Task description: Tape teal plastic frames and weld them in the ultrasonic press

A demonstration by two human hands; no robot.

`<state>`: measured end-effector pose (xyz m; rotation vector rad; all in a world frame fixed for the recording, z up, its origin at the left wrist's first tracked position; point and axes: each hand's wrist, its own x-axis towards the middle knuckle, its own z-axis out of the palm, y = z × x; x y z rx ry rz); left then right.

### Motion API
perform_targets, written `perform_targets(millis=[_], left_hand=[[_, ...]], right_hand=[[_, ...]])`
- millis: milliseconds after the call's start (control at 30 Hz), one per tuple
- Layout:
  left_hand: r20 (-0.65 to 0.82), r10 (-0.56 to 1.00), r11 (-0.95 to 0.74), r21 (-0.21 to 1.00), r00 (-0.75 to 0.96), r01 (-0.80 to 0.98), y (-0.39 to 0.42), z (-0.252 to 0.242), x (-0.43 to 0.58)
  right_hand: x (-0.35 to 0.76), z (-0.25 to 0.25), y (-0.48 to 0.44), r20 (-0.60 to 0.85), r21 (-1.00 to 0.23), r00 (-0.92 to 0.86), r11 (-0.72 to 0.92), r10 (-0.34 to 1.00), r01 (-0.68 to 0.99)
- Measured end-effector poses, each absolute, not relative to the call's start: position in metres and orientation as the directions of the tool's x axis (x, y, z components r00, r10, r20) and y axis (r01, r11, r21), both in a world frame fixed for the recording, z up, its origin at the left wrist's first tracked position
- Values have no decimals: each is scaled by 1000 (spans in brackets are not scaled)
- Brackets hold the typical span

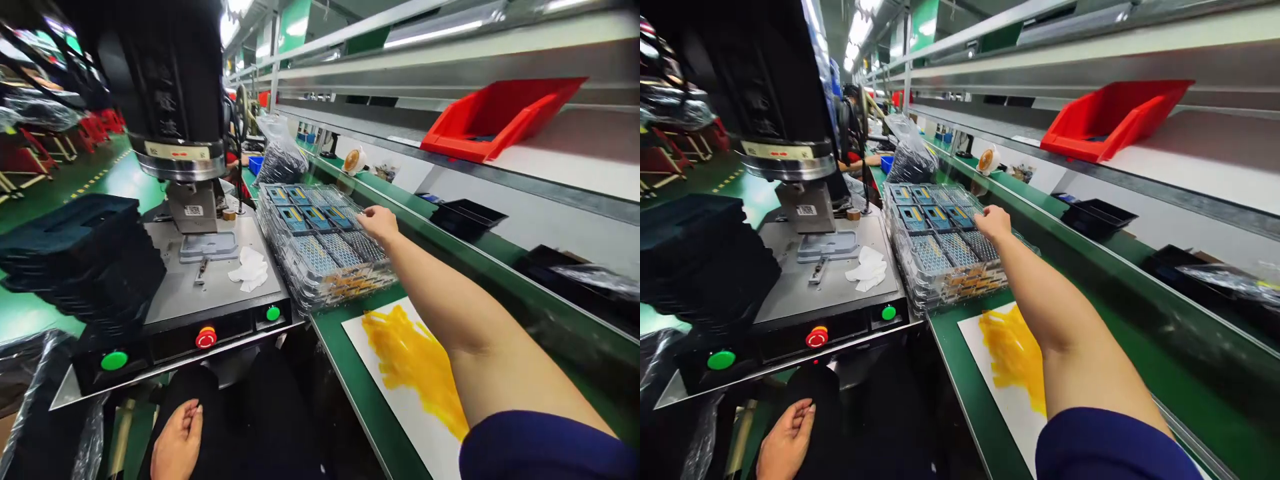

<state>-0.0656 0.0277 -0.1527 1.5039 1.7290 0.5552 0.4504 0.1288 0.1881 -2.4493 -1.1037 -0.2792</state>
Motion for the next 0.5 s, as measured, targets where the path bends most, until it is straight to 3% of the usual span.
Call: perform_targets(millis=[133, 267, 333, 500], left_hand=[[-294, 956, 218, 687, -9, 693, 26, -151, -71], [-310, 951, 212, 662, 5, 719, 29, -161, -77], [-305, 952, 204, 662, 11, 722, 30, -164, -77], [-271, 962, 154, 626, 28, 764, 31, -157, -73]], right_hand=[[430, 190, 80, 486, -250, 567, -516, 665, 820], [396, 182, 25, 471, -125, 531, -543, 704, 830], [384, 172, 1, 359, -27, 521, -549, 774, 835], [385, 127, -30, -144, 141, 430, -412, 891, 900]])
